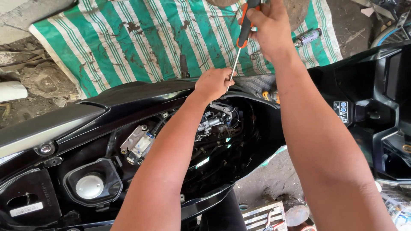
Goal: The person is installing a plastic fairing piece onto a motorcycle, including cleaning the part, aligning it, and securing it with a screwdriver.
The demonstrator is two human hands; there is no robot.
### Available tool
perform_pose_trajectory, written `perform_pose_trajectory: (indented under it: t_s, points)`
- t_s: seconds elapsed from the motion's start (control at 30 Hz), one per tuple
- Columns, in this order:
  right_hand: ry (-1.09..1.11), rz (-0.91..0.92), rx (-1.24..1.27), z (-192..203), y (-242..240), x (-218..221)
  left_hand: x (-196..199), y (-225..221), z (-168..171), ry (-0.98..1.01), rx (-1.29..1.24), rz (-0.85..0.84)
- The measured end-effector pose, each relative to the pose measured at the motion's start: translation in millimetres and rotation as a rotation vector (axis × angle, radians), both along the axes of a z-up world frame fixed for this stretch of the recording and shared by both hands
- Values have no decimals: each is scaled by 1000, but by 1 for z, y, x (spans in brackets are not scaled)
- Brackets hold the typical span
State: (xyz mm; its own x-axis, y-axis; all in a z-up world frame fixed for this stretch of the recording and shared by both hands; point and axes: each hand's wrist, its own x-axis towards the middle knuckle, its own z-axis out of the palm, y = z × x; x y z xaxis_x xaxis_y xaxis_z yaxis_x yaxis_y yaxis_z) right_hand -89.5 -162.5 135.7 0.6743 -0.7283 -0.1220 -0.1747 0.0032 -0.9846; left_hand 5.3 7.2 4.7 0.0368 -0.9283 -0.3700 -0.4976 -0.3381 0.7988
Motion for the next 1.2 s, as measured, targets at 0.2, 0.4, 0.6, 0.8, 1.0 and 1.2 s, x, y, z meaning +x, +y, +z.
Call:
perform_pose_trajectory:
  t_s: [0.2, 0.4, 0.6, 0.8, 1.0, 1.2]
  points:
    - [196, -10, -118, -42, -29, 9, 2, -7, 30, -21, 221, -12]
    - [274, -72, -284, -60, -41, 11, 1, -9, 27, 32, 269, 139]
    - [-25, 48, -44, -33, -38, 16, -1, -5, 19, 20, 250, 65]
    - [294, 128, -379, -34, -50, 9, 1, -7, 33, 15, 345, -39]
    - [547, 48, -770, -56, -60, 5, 5, -8, 58, 8, 407, -60]
    - [175, 279, -58, 0, -37, 8, 3, -5, 37, 34, 374, -2]
